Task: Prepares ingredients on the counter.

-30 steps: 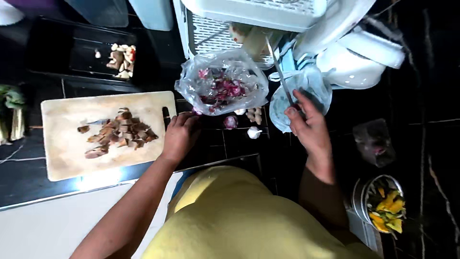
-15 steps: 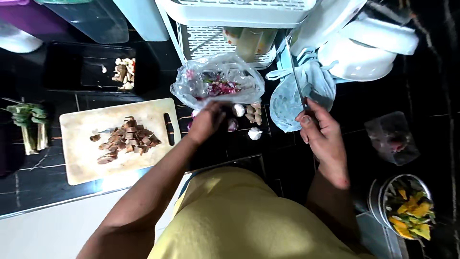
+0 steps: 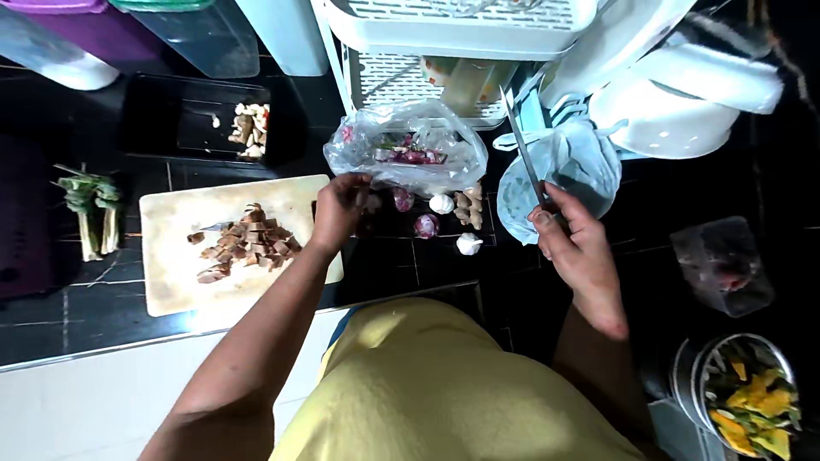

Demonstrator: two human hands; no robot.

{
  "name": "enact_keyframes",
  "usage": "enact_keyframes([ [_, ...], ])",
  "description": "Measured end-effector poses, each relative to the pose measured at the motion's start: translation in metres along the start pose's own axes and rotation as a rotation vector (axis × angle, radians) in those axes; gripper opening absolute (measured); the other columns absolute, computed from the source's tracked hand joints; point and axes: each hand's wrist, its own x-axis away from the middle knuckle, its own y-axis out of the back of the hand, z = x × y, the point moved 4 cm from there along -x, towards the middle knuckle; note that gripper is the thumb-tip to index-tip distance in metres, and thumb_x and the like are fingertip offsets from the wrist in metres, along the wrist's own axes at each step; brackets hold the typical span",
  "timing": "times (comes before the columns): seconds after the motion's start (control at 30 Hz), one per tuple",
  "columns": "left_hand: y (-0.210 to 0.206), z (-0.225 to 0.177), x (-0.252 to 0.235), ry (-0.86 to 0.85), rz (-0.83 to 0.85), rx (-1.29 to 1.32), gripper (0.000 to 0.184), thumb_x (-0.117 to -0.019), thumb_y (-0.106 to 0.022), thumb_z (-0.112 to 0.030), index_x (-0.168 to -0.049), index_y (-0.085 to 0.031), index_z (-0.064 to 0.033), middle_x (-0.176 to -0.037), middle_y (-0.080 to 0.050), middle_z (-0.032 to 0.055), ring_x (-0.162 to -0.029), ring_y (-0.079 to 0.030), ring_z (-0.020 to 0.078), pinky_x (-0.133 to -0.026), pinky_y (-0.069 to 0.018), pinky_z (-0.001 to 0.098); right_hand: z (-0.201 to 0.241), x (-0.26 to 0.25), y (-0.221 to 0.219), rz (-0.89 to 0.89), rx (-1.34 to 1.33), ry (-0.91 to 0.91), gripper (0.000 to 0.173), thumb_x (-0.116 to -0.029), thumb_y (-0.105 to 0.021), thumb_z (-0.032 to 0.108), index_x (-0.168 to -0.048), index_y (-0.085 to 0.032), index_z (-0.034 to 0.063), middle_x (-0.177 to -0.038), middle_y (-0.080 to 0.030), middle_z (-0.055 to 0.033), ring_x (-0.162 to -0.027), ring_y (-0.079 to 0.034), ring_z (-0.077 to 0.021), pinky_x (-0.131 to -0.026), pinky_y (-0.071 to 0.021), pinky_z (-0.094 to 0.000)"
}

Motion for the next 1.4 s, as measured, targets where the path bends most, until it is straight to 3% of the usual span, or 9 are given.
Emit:
enact_keyframes([
  [0.17,-0.043,-0.013,0.010,-0.205,0.073,-0.457,0.043,-0.0898,-0.077,-0.025,-0.128,-0.069,-0.0063,-0.125,-0.067,0.0223,-0.122,-0.059,0.0456,-0.103,-0.0455,0.0644,0.006,-0.004,-0.017,0.059,0.004,0.000,0.050,-0.1012,-0.060,0.029,-0.148,-0.053,0.0119,-0.104,-0.067,-0.0026,-0.056,-0.050,-0.0023,-0.051,-0.0453,-0.0199],
  [0.33,-0.072,-0.005,-0.007,-0.230,0.115,-0.593,0.044,-0.0897,-0.077,-0.022,-0.130,-0.067,-0.0084,-0.125,-0.063,0.0282,-0.120,-0.060,0.0475,-0.102,-0.0469,0.0613,0.019,-0.004,-0.029,0.089,-0.012,0.056,0.051,-0.1008,-0.061,0.032,-0.147,-0.054,0.0122,-0.107,-0.067,-0.0020,-0.058,-0.051,-0.0022,-0.051,-0.0458,-0.0197],
  [0.47,-0.048,-0.025,0.006,-0.046,0.122,-0.182,0.047,-0.0905,-0.078,-0.027,-0.130,-0.065,-0.0045,-0.121,-0.068,0.0195,-0.107,-0.069,0.0339,-0.095,-0.0552,0.0555,0.021,0.001,-0.027,0.098,-0.062,0.091,0.049,-0.1020,-0.061,0.032,-0.146,-0.055,0.0100,-0.104,-0.067,-0.0007,-0.058,-0.051,-0.0018,-0.051,-0.0461,-0.0188],
  [0.6,-0.032,-0.059,0.036,0.296,0.254,0.789,0.030,-0.1083,-0.047,-0.027,-0.126,-0.060,-0.0070,-0.100,-0.070,0.0064,-0.084,-0.069,0.0144,-0.078,-0.0604,0.0332,0.030,0.007,-0.045,0.187,-0.174,0.145,0.050,-0.1024,-0.060,0.032,-0.145,-0.054,0.0073,-0.103,-0.066,0.0008,-0.061,-0.051,-0.0002,-0.054,-0.0471,-0.0191],
  [0.73,-0.027,-0.084,0.044,0.434,0.349,1.304,0.043,-0.1112,-0.031,-0.038,-0.117,-0.063,-0.0108,-0.101,-0.072,0.0093,-0.085,-0.072,0.0177,-0.080,-0.0620,0.0334,0.054,0.016,-0.081,0.304,-0.127,0.303,0.063,-0.1006,-0.063,0.042,-0.150,-0.050,0.0046,-0.118,-0.069,-0.0072,-0.093,-0.066,-0.0062,-0.082,-0.0588,-0.0276],
  [0.83,-0.025,-0.089,0.046,0.402,0.388,1.398,0.046,-0.1113,-0.033,-0.040,-0.121,-0.064,-0.0082,-0.104,-0.072,0.0114,-0.092,-0.072,0.0175,-0.081,-0.0619,0.0318,0.067,0.021,-0.102,0.318,-0.049,0.375,0.072,-0.0995,-0.065,0.044,-0.156,-0.042,0.0067,-0.127,-0.068,-0.0101,-0.109,-0.067,-0.0119,-0.096,-0.0578,-0.0354],
  [1.03,-0.020,-0.088,0.054,0.351,0.342,1.567,0.039,-0.1109,-0.037,-0.036,-0.123,-0.062,-0.0084,-0.112,-0.071,0.0131,-0.101,-0.071,0.0200,-0.089,-0.0609,0.0348,0.072,0.021,-0.110,0.266,-0.048,0.399,0.071,-0.1004,-0.065,0.042,-0.159,-0.038,0.0113,-0.125,-0.067,-0.0110,-0.104,-0.067,-0.0119,-0.092,-0.0583,-0.0343],
  [1.2,-0.011,-0.085,0.054,0.134,0.421,1.407,0.044,-0.1069,-0.047,-0.035,-0.146,-0.051,-0.0163,-0.129,-0.065,0.0091,-0.112,-0.068,0.0194,-0.095,-0.0583,0.0356,0.073,0.022,-0.109,0.359,-0.195,0.370,0.066,-0.1030,-0.061,0.036,-0.157,-0.040,0.0059,-0.137,-0.062,-0.0108,-0.114,-0.064,-0.0101,-0.097,-0.0564,-0.0288],
  [1.4,-0.004,-0.083,0.056,0.025,0.328,1.185,0.054,-0.0962,-0.068,-0.020,-0.147,-0.049,-0.0194,-0.127,-0.066,0.0064,-0.107,-0.069,0.0177,-0.093,-0.0598,0.0361,0.072,0.027,-0.110,0.374,-0.220,0.321,0.066,-0.1030,-0.061,0.036,-0.158,-0.039,0.0064,-0.138,-0.062,-0.0108,-0.110,-0.065,-0.0097,-0.094,-0.0571,-0.0281],
])
